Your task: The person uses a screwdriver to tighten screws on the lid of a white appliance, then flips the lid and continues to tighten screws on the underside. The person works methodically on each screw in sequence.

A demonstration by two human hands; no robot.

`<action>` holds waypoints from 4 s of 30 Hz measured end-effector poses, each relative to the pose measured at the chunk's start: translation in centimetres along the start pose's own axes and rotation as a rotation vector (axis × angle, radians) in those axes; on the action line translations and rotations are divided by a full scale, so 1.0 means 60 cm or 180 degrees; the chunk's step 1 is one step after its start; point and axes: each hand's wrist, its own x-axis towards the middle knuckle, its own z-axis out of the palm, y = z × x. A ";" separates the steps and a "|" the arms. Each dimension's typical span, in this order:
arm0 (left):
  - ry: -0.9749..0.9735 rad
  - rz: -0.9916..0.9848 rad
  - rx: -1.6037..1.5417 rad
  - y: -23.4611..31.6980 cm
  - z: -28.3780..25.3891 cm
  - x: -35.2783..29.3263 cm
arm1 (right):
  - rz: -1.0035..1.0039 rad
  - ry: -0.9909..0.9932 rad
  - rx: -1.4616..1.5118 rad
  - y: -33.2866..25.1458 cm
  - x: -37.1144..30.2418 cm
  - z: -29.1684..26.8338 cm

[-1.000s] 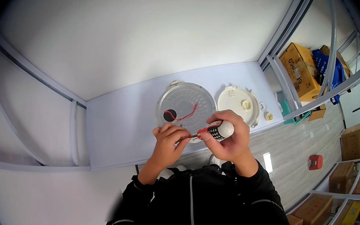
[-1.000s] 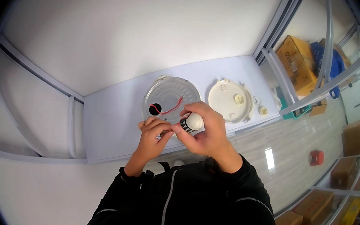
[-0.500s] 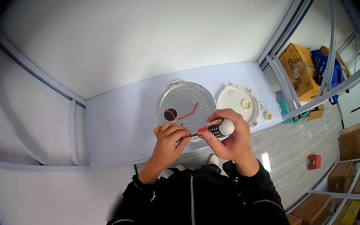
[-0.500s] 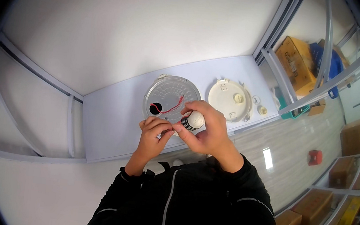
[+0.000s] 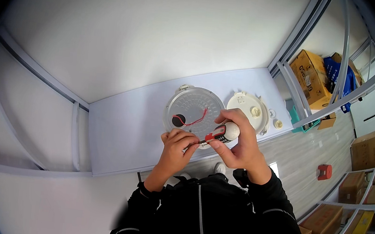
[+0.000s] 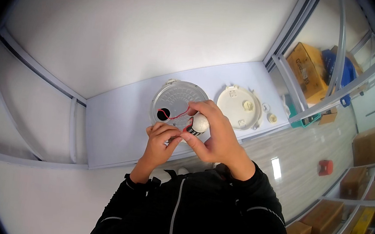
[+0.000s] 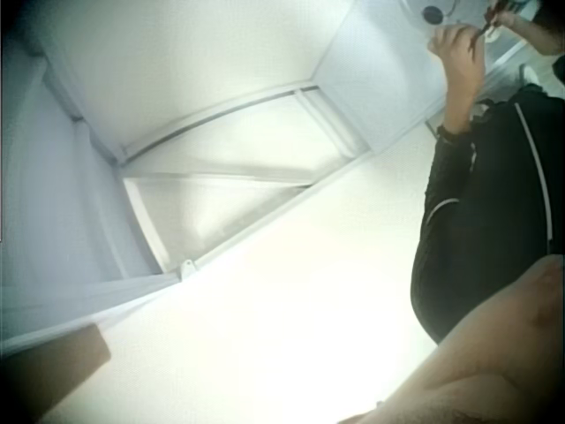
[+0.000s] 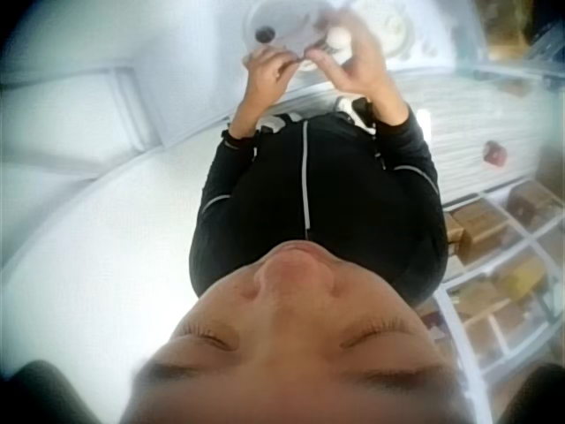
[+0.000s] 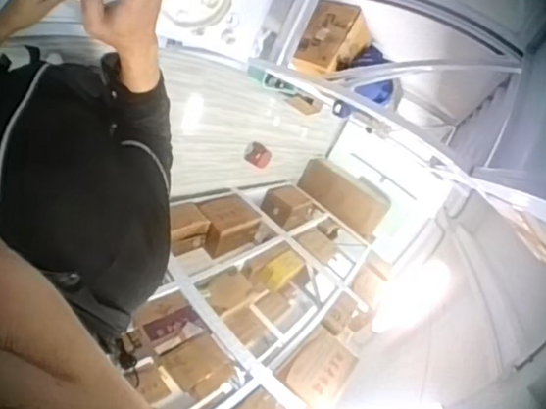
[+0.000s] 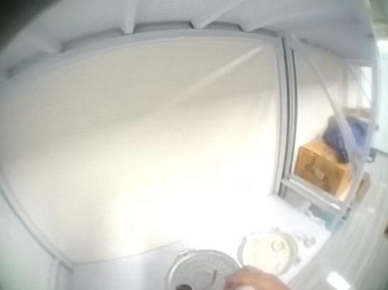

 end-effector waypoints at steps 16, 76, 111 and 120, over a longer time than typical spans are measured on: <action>0.0025 0.0077 -0.0015 -0.012 0.003 -0.005 | -0.0032 0.0048 -0.0246 -0.020 0.034 -0.003; 0.0134 -0.0431 0.0050 0.017 0.026 -0.019 | -0.0462 -0.0567 0.0193 0.029 0.013 -0.019; 0.0109 -0.0626 -0.0157 0.018 0.019 -0.023 | -0.0523 -0.0587 0.0165 0.044 0.026 -0.010; 0.0183 -0.0615 -0.0204 0.015 0.019 -0.025 | -0.0151 -0.0639 0.0929 0.011 0.051 -0.015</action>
